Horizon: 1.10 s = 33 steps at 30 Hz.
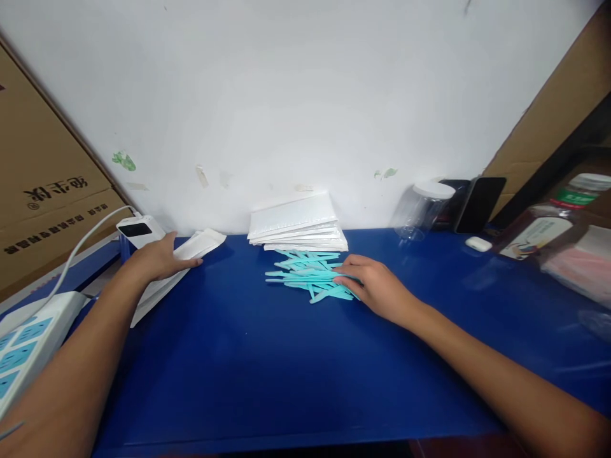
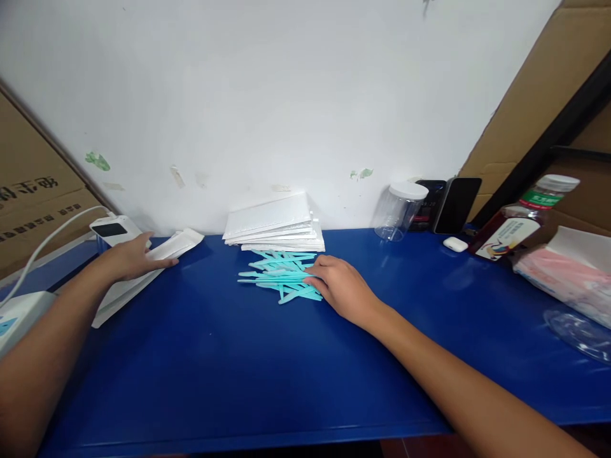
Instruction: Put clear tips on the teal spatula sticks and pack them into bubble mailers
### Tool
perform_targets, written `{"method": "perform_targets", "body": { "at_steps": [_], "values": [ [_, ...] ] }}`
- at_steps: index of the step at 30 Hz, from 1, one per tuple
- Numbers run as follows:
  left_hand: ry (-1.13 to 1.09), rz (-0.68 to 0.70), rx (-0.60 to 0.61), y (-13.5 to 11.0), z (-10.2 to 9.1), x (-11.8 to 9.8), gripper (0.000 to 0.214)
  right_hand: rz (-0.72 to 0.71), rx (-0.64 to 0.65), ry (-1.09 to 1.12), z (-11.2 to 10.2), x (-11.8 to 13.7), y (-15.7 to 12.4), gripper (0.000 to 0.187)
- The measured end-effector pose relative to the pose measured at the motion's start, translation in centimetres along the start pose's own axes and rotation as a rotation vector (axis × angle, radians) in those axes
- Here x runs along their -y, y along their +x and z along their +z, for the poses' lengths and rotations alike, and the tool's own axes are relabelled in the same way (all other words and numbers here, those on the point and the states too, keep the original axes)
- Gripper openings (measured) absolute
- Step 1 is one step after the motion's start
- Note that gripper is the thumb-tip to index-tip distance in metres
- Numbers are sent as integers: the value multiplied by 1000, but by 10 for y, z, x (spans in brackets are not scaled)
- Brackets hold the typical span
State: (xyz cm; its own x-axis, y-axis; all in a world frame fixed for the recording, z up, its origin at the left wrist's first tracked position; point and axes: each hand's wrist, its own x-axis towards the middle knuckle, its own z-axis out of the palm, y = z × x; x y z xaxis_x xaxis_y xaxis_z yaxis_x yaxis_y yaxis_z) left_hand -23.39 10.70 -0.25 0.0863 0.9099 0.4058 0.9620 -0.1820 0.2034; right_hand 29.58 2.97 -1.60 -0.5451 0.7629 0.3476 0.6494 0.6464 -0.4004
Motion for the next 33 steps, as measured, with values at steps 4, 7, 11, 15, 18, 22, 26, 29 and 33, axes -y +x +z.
{"method": "perform_targets", "body": {
  "at_steps": [4, 7, 11, 15, 18, 22, 26, 29, 33],
  "values": [
    [259, -145, 111, -4, -15, -25, 100, 28, -43, 58, -7, -6, 2, 30],
    [318, -121, 147, -8, -29, -56, 82, 69, -82, 120, -15, -9, 4, 31],
    [134, 72, 108, -16, -34, -107, 76, 146, -126, 218, -25, -10, 5, 36],
    [28, 273, 110, -29, -25, -156, 77, 213, -146, 364, -33, -7, 4, 38],
    [4, 349, 155, -38, -16, -177, 83, 222, -125, 403, -37, -3, 4, 38],
    [-20, 388, 129, -44, -6, -181, 84, 237, -66, 465, -39, 2, 4, 39],
    [-64, 400, 79, -46, -6, -182, 80, 258, -39, 504, -43, 11, 4, 43],
    [-102, 407, 51, -49, -8, -187, 78, 308, -12, 586, -46, 18, 4, 45],
    [-116, 434, 28, -51, -6, -191, 75, 366, 25, 678, -48, 23, 3, 47]
  ]
}}
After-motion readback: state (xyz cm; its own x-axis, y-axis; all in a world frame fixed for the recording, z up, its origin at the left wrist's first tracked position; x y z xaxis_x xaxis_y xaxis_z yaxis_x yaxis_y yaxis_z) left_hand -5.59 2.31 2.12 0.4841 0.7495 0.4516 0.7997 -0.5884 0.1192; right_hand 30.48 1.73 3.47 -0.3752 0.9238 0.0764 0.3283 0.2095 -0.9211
